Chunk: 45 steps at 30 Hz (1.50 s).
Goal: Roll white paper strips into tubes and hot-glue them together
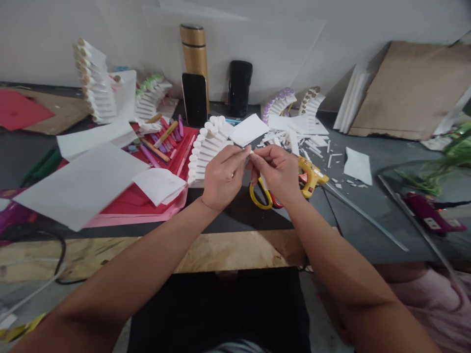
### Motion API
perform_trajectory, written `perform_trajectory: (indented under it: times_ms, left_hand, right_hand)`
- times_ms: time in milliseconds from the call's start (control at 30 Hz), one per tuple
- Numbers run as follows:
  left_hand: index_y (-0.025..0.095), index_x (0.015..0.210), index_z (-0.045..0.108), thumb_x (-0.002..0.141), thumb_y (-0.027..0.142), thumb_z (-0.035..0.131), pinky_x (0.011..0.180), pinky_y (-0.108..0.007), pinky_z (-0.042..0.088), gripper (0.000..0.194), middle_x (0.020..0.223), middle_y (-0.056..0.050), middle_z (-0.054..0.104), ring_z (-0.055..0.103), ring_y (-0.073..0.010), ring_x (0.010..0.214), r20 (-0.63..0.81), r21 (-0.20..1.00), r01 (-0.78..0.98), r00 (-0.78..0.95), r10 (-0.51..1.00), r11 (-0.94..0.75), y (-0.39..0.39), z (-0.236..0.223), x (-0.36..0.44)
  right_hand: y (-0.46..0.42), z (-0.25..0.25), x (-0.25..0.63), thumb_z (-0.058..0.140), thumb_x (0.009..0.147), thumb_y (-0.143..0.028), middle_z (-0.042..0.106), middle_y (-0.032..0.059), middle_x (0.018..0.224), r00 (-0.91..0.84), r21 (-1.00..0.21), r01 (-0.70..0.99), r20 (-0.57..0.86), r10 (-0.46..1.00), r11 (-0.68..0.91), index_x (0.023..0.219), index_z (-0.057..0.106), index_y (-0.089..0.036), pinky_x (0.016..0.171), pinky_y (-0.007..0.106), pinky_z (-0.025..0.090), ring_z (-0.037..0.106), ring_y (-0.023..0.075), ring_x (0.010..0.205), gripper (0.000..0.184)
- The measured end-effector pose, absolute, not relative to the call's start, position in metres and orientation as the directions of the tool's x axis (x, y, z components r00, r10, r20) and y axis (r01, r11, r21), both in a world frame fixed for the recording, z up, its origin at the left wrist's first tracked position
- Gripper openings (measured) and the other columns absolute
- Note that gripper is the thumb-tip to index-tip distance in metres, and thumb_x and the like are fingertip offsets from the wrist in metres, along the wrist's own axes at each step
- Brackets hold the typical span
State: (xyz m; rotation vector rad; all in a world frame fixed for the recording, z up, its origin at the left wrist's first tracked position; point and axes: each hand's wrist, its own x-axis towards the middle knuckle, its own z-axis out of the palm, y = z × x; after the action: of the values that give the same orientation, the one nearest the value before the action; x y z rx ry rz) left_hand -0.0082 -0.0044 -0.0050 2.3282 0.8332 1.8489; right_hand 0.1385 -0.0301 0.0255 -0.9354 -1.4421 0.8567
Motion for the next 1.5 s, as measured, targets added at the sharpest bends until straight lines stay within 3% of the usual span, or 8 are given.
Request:
perform_trajectory:
  times_ms: [133,333,633,767,933,1033,1300,1500]
  left_hand:
    - [0.019,0.116,0.072,0.1,0.021,0.053,0.079,-0.028,0.055,0.025,0.094,-0.005,0.071,0.066,-0.0134,0.087,0.875,0.388,0.358,0.146,0.461,-0.85,-0.005,-0.003,-0.009]
    - [0.02,0.105,0.076,0.098,0.025,0.059,0.08,-0.026,0.054,0.019,0.097,-0.005,0.072,0.068,-0.0138,0.09,0.788,0.548,0.229,0.182,0.588,-0.805,0.002,-0.002,-0.015]
    - [0.017,0.097,0.071,0.099,0.025,0.054,0.086,-0.031,0.051,0.019,0.094,-0.006,0.071,0.065,-0.017,0.092,0.765,0.551,0.306,0.188,0.616,-0.777,-0.002,0.003,-0.013]
    - [0.018,0.094,0.071,0.096,0.027,0.058,0.085,-0.031,0.051,0.016,0.09,-0.004,0.071,0.065,-0.0167,0.087,0.643,0.717,0.218,0.162,0.749,-0.662,-0.005,0.006,-0.011]
    - [0.016,0.092,0.072,0.09,0.026,0.064,0.078,-0.029,0.053,0.013,0.081,-0.002,0.071,0.066,-0.0152,0.077,0.411,0.911,-0.022,0.099,0.906,-0.411,-0.006,0.0,-0.006]
    - [0.017,0.091,0.073,0.089,0.028,0.067,0.08,-0.03,0.054,0.013,0.084,-0.004,0.072,0.067,-0.0157,0.081,0.458,0.888,0.03,0.059,0.887,-0.46,-0.007,0.0,-0.005]
    - [0.022,0.103,0.076,0.097,0.03,0.06,0.082,-0.03,0.055,0.019,0.096,-0.004,0.074,0.068,-0.0151,0.088,0.785,0.589,0.27,0.032,0.619,-0.761,-0.01,0.0,-0.006]
    - [0.023,0.099,0.078,0.096,0.032,0.063,0.087,-0.032,0.056,0.018,0.098,-0.005,0.075,0.068,-0.0162,0.094,0.747,0.639,0.209,0.062,0.662,-0.74,-0.007,-0.001,-0.006]
  right_hand:
    - [-0.029,0.024,0.141,0.071,0.088,-0.042,0.066,-0.0039,0.064,-0.036,-0.9,0.1,0.422,0.906,0.423,0.08,0.059,-0.021,0.042,0.023,0.046,0.06,0.0095,0.042,0.026]
    - [-0.021,0.018,0.148,0.071,0.087,-0.046,0.066,-0.0033,0.066,-0.121,-0.907,0.092,0.4,0.908,0.412,0.083,0.059,-0.021,0.044,0.024,0.049,0.06,0.009,0.045,0.028]
    - [-0.019,0.023,0.147,0.078,0.079,-0.05,0.073,0.0,0.067,-0.107,-0.964,0.023,0.262,0.959,0.266,0.081,0.064,-0.019,0.047,0.027,0.056,0.065,0.0129,0.046,0.034]
    - [-0.019,0.023,0.149,0.077,0.08,-0.047,0.073,0.0005,0.068,-0.096,-0.957,0.051,0.28,0.955,0.285,0.077,0.063,-0.019,0.05,0.027,0.056,0.065,0.0129,0.048,0.032]
    - [-0.024,0.021,0.148,0.068,0.088,-0.035,0.063,-0.0037,0.056,-0.06,-0.826,0.342,0.456,0.888,0.447,0.074,0.061,-0.02,0.045,0.023,0.044,0.059,0.0106,0.045,0.022]
    - [-0.028,0.02,0.145,0.065,0.092,-0.036,0.06,-0.004,0.054,-0.048,-0.769,0.429,0.504,0.862,0.474,0.076,0.061,-0.02,0.046,0.023,0.043,0.057,0.01,0.046,0.023]
    - [-0.036,0.025,0.141,0.064,0.093,-0.05,0.066,-0.0017,0.058,-0.058,-0.849,0.291,0.444,0.894,0.441,0.086,0.064,-0.022,0.053,0.028,0.052,0.067,0.0147,0.051,0.029]
    - [-0.029,0.022,0.15,0.067,0.091,-0.049,0.068,-0.0015,0.064,-0.104,-0.874,0.234,0.412,0.905,0.425,0.084,0.063,-0.022,0.053,0.028,0.053,0.067,0.0149,0.052,0.028]
